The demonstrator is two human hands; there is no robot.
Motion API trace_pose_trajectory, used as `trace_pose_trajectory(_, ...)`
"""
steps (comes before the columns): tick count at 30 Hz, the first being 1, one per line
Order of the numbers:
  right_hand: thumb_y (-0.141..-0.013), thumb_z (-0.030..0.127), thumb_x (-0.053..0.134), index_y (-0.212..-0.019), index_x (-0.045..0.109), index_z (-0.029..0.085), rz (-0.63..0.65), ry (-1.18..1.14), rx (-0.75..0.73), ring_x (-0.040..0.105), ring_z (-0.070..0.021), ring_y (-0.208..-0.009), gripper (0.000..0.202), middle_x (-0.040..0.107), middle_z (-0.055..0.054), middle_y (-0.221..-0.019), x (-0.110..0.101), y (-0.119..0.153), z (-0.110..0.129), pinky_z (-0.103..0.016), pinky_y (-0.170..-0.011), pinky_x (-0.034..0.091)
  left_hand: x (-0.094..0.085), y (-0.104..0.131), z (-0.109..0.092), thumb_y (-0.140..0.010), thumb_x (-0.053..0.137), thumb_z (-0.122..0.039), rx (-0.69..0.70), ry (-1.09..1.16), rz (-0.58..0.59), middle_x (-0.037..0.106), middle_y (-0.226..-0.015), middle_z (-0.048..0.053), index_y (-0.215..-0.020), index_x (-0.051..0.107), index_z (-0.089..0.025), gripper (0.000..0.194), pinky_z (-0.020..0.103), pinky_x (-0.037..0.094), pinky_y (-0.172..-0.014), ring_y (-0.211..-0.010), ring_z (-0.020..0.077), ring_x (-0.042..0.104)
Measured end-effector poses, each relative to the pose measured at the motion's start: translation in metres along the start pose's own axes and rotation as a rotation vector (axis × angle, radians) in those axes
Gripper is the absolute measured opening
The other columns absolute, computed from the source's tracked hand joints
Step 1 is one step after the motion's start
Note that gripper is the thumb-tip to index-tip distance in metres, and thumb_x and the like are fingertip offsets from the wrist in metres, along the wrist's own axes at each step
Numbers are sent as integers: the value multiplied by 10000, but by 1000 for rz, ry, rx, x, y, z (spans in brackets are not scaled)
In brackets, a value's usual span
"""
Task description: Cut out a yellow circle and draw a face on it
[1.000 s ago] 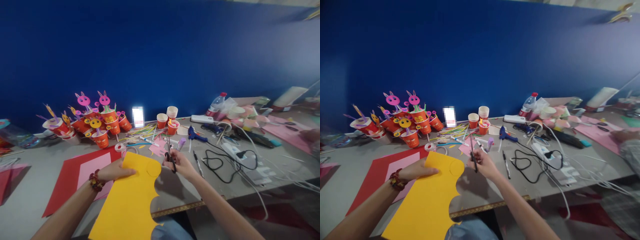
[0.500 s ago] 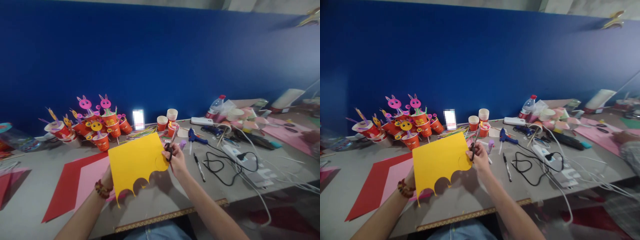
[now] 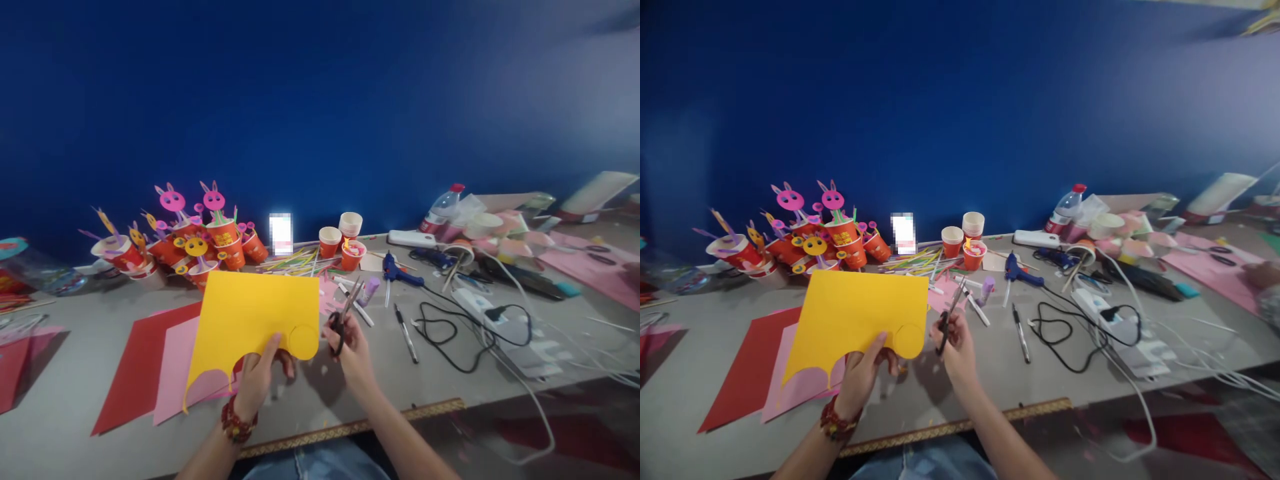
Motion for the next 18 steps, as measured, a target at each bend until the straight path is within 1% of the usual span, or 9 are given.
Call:
trace_pose_trajectory(2,-749,563,732,-820,458,227,121,11,110,348,-72,-432,440,503,61,-601,-13,15,-2,-195,-381,251,-4,2,-1,-935,378,-581,32,66,8,610,-457,31,-511,636,-221,613,304,532,-700,-512,177,594)
trace_pose_trajectory(3,-757,611,703,-791,435,228,195,27,152,339,-71,-416,470,481,68,-553,-18,23,-3,-199,-382,236,-6,3,-1,-935,380,-581,31,87,6,609,-453,30,-518,643,-212,616,293,523,-636,-462,162,566)
trace_pose_trajectory(5,-740,660,695,-756,415,223,334,63,195,402,-82,-439,519,476,63,-531,-25,41,-8,-209,-426,285,-8,6,-1,-930,395,-584,13,118,-11,604,-447,28,-517,643,-197,619,275,496,-549,-395,138,519)
trace_pose_trajectory(7,-725,697,681,-776,417,222,406,63,230,441,-89,-455,547,501,55,-550,-29,56,-13,-214,-452,307,-8,9,0,-929,409,-581,9,153,-18,598,-443,27,-510,640,-189,619,268,488,-537,-388,131,514)
trace_pose_trajectory(9,-723,734,649,-801,414,226,432,46,255,417,-83,-432,565,507,58,-542,-28,65,-19,-213,-443,288,-7,11,2,-935,410,-576,7,176,-8,589,-430,26,-517,651,-186,620,270,495,-560,-403,136,525)
trace_pose_trajectory(12,-719,756,627,-796,398,233,452,45,252,366,-77,-403,577,489,71,-507,-24,64,-21,-215,-432,258,-5,13,7,-940,404,-574,-13,166,6,576,-406,29,-509,657,-186,632,275,503,-597,-424,147,539)
trace_pose_trajectory(18,-729,740,636,-772,395,228,464,105,240,428,-98,-455,568,474,66,-517,-17,54,-8,-218,-465,274,-6,16,13,-952,402,-561,-35,138,8,595,-416,22,-521,665,-190,626,274,516,-685,-432,141,556)
Point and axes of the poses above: each hand's wrist, its own y-axis away from the middle knuckle, its own x-axis out of the palm, z = x × y, the point moved 1 cm from there along -y, towards the middle knuckle
